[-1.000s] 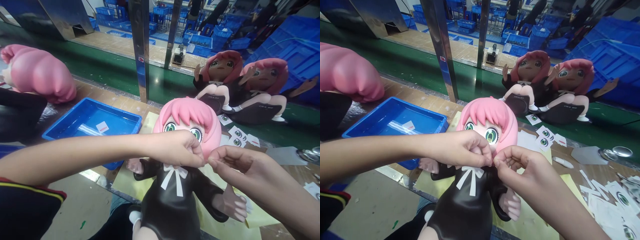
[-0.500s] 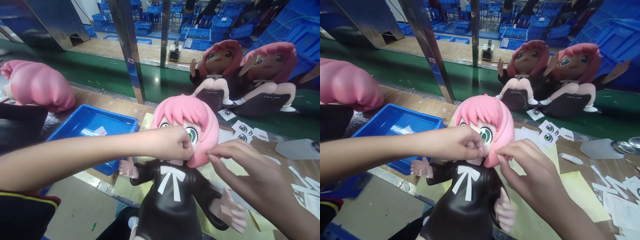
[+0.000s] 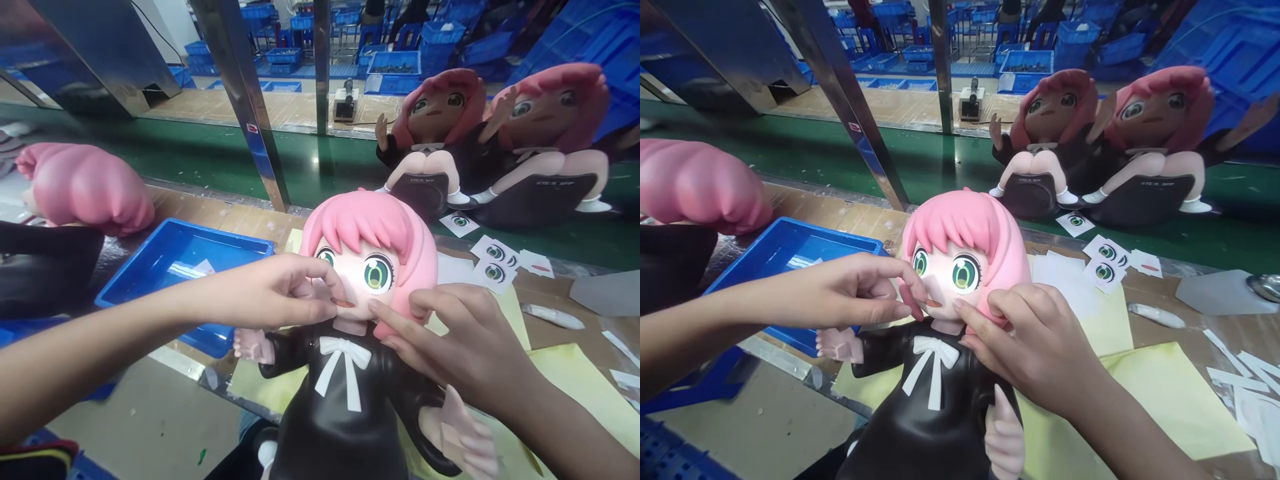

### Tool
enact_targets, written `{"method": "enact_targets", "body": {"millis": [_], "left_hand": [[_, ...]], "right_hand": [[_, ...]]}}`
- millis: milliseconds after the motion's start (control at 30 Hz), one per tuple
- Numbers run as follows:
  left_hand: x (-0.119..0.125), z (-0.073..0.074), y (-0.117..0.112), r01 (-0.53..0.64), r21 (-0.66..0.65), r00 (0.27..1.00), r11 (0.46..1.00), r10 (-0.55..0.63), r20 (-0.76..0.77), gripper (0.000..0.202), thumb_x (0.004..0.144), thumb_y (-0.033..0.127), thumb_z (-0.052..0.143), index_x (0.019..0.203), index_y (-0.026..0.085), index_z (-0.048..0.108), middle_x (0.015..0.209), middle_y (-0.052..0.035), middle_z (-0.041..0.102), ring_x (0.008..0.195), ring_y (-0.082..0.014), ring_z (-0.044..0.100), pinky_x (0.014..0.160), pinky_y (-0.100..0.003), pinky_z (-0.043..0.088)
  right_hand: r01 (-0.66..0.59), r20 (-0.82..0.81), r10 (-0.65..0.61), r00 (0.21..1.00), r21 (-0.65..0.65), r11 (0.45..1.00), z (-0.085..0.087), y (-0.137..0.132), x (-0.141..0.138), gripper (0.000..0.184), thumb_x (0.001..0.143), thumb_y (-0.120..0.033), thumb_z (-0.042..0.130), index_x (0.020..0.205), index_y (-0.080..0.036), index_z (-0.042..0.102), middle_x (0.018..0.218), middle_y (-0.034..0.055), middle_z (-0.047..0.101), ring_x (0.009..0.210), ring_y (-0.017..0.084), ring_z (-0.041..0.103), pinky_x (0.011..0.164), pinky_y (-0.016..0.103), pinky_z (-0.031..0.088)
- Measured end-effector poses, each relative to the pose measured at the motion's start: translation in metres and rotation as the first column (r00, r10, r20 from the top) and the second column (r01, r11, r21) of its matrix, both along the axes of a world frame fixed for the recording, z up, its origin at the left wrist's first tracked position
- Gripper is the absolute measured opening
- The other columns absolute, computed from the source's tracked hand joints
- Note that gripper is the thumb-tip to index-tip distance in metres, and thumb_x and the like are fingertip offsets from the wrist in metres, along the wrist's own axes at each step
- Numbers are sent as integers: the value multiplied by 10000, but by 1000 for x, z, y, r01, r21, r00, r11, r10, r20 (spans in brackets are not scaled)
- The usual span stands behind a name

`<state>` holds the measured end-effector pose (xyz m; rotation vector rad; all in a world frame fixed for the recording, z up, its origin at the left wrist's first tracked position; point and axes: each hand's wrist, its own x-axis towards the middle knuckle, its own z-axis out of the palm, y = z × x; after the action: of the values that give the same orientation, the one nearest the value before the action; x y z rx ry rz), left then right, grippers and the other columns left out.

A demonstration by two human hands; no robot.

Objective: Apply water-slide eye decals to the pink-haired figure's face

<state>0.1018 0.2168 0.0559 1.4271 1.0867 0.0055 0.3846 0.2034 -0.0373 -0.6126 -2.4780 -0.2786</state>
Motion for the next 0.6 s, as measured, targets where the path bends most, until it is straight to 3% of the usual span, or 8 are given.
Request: {"method": "enact_targets", "body": {"millis": [100,267,433,600], "left_hand": [[-2,-7,-2,-19,-10,1000,1000,19,22,329,961,401,587,1227,211,618,996,-30,674,676,-69,520,551,-134,379],[3,-8,-4,-53,-60,987,997,62,146,188,972,314,591,1115,199,635,749,55,591,504,-7,369,499,-94,323],[3,-4,-4,-24,-72,999,997,28,45,235,972,315,595,1175,197,610,594,94,501,469,-13,448,508,-80,380],[2,-6,-6,-19,-116,992,993,33,123,184,987,300,568,1137,197,600,575,94,471,444,-11,419,443,-64,342]], "right_hand": [[-16,0,16,1000,39,999,2,2,-2,407,847,-251,759,1228,-173,637,971,87,531,915,236,492,792,394,406],[0,94,-8,996,83,997,4,6,-5,462,935,-383,654,1369,-237,587,908,70,566,865,251,494,736,395,350],[-27,27,24,999,140,990,11,6,-2,257,904,-244,669,1133,-127,662,848,93,576,846,242,468,750,403,358],[-26,75,19,997,92,995,9,6,-5,445,917,-365,675,1314,-173,613,853,79,583,819,243,508,693,390,356]]}}
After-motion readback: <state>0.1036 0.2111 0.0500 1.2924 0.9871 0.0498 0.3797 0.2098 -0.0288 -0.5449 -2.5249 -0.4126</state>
